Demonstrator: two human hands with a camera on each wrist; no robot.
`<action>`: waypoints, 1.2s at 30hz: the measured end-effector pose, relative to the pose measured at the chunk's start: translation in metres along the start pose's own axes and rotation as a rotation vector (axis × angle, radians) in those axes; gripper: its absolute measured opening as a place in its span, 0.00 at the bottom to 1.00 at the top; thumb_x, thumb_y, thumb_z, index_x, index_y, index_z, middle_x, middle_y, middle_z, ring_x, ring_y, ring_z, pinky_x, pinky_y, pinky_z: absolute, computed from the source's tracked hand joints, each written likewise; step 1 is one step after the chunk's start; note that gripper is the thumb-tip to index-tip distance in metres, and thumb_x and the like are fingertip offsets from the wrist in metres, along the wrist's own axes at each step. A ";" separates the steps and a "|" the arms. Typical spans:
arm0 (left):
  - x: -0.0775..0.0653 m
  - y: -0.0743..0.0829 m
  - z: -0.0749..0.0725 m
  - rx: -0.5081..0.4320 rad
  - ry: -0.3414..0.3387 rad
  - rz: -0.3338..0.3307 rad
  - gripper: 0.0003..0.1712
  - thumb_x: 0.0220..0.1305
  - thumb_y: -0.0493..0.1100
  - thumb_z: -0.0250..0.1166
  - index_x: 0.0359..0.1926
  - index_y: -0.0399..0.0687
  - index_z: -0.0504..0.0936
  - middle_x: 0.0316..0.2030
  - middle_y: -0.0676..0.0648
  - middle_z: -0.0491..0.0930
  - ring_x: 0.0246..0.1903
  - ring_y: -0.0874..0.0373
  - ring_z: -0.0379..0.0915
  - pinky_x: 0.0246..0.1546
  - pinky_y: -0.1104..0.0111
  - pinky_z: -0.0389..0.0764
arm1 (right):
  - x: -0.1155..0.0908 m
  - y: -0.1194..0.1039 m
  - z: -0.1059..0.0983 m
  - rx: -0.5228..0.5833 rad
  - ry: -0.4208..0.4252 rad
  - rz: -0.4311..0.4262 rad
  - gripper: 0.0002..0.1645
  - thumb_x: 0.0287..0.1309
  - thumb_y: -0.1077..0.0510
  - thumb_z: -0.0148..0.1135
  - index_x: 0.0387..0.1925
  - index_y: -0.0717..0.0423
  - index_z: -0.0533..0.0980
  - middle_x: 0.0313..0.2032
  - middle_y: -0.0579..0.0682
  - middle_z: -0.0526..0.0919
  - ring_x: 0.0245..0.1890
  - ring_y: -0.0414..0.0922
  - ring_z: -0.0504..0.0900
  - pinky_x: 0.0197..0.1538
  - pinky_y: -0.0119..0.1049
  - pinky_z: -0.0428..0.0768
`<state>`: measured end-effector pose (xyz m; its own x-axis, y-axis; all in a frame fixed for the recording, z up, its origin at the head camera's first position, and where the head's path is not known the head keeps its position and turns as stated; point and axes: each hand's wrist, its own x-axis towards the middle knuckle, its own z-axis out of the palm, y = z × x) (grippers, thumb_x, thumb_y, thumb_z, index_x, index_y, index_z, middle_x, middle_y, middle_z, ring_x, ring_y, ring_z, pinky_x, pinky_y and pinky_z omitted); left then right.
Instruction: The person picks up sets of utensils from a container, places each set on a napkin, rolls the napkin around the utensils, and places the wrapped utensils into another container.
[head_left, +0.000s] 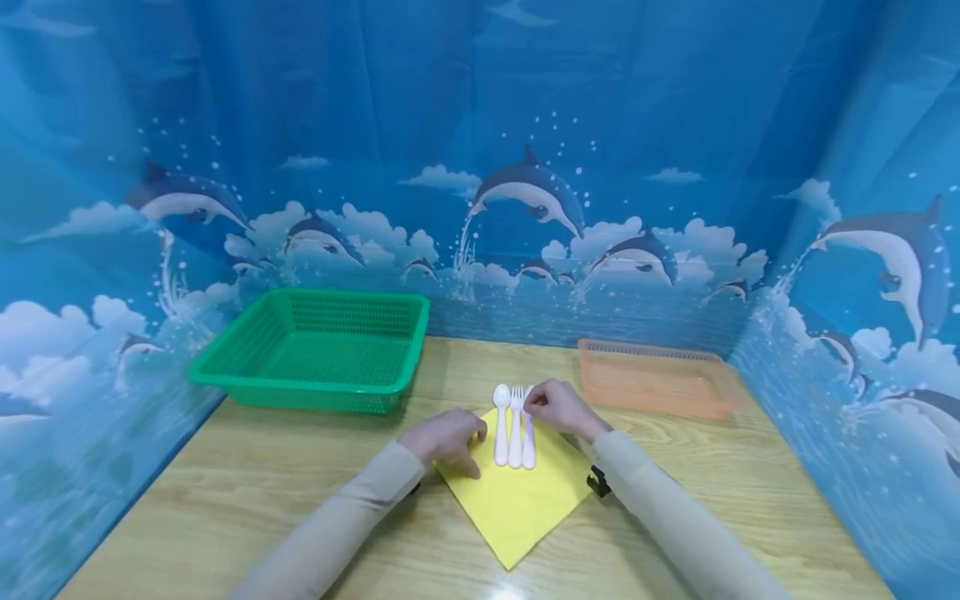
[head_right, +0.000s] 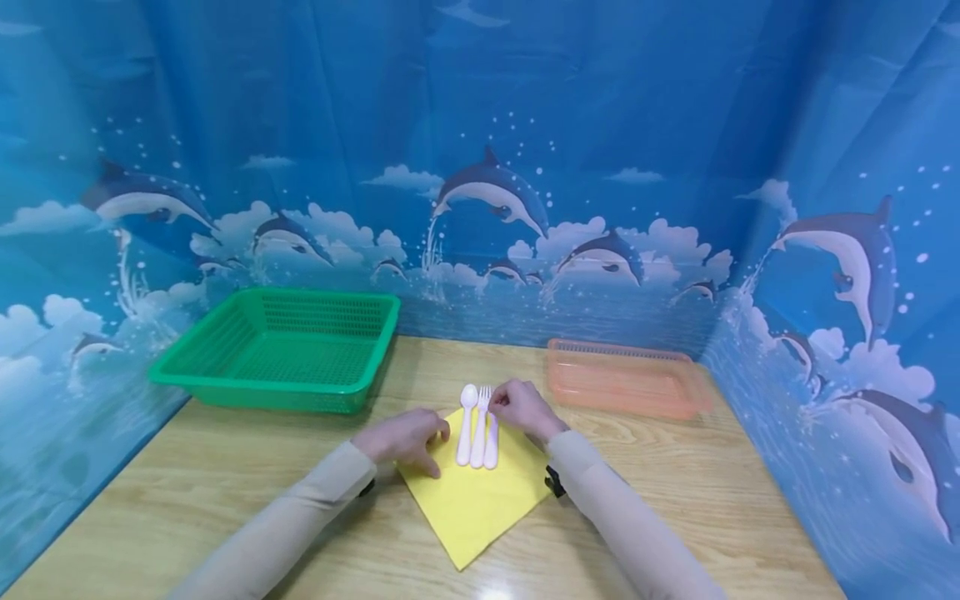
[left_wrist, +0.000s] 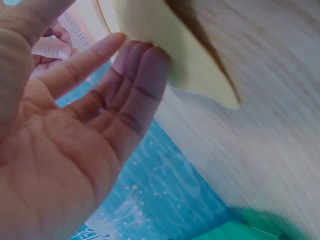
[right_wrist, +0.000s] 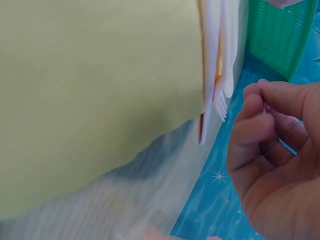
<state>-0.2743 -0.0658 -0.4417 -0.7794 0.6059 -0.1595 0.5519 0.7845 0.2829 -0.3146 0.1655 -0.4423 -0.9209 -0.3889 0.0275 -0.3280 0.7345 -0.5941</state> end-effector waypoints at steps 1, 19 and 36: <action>0.000 -0.001 0.001 0.001 0.000 0.019 0.24 0.42 0.49 0.81 0.40 0.47 0.82 0.28 0.52 0.78 0.30 0.62 0.70 0.34 0.71 0.75 | -0.002 0.001 0.000 -0.007 -0.002 -0.005 0.07 0.61 0.62 0.62 0.34 0.58 0.85 0.29 0.50 0.86 0.25 0.37 0.77 0.30 0.29 0.77; -0.005 0.004 0.006 -0.169 -0.175 0.207 0.16 0.45 0.23 0.61 0.24 0.48 0.84 0.19 0.59 0.72 0.22 0.67 0.66 0.24 0.79 0.67 | -0.042 0.011 -0.006 0.039 -0.431 -0.075 0.06 0.56 0.66 0.65 0.28 0.52 0.82 0.26 0.44 0.81 0.25 0.38 0.77 0.31 0.28 0.78; -0.013 0.015 0.003 -0.103 -0.299 0.181 0.15 0.39 0.32 0.78 0.24 0.49 0.80 0.18 0.59 0.67 0.21 0.69 0.60 0.23 0.78 0.63 | -0.053 0.008 0.001 0.030 -0.524 -0.100 0.08 0.49 0.67 0.70 0.25 0.51 0.81 0.25 0.41 0.80 0.26 0.35 0.74 0.32 0.25 0.74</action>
<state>-0.2548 -0.0616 -0.4385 -0.5426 0.7574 -0.3632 0.6282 0.6530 0.4231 -0.2683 0.1920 -0.4492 -0.6542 -0.6873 -0.3156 -0.3950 0.6664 -0.6324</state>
